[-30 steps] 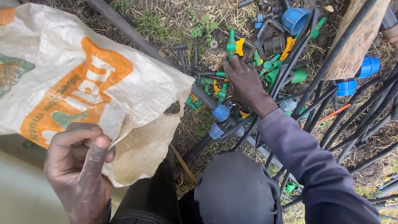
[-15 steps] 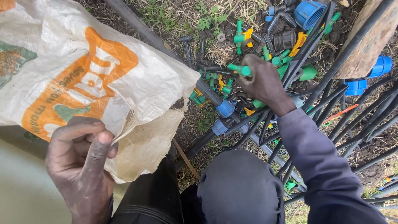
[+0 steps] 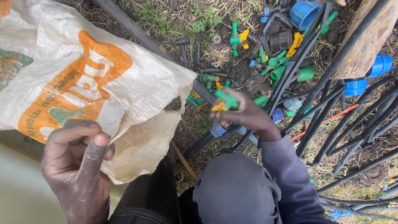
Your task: Sorting and bagging various plastic irrigation fittings from a pile on the ground.
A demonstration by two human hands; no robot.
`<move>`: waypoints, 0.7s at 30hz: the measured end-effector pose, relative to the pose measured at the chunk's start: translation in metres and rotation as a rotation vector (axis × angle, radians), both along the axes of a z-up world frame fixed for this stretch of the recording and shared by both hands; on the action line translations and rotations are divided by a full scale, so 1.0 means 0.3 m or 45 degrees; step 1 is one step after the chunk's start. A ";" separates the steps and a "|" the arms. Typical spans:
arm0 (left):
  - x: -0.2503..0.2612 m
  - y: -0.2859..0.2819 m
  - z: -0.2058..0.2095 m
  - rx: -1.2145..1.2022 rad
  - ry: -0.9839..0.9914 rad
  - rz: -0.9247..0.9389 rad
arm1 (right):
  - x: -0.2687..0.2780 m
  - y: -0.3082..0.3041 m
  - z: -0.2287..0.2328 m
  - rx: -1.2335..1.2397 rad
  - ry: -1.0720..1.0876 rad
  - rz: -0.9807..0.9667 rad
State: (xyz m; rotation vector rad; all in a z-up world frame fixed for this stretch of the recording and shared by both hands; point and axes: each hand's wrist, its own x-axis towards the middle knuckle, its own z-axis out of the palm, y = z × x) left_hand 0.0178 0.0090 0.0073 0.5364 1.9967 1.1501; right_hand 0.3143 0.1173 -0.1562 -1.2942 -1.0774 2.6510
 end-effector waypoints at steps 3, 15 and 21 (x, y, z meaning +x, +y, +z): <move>0.011 0.003 -0.001 0.040 0.000 -0.024 | -0.247 0.023 0.088 0.443 0.331 0.380; -0.017 -0.016 0.011 0.039 0.041 0.069 | -0.127 0.054 0.003 1.028 -0.466 0.583; -0.015 0.002 -0.001 0.091 0.025 0.042 | -0.182 0.044 -0.190 1.640 -0.501 1.115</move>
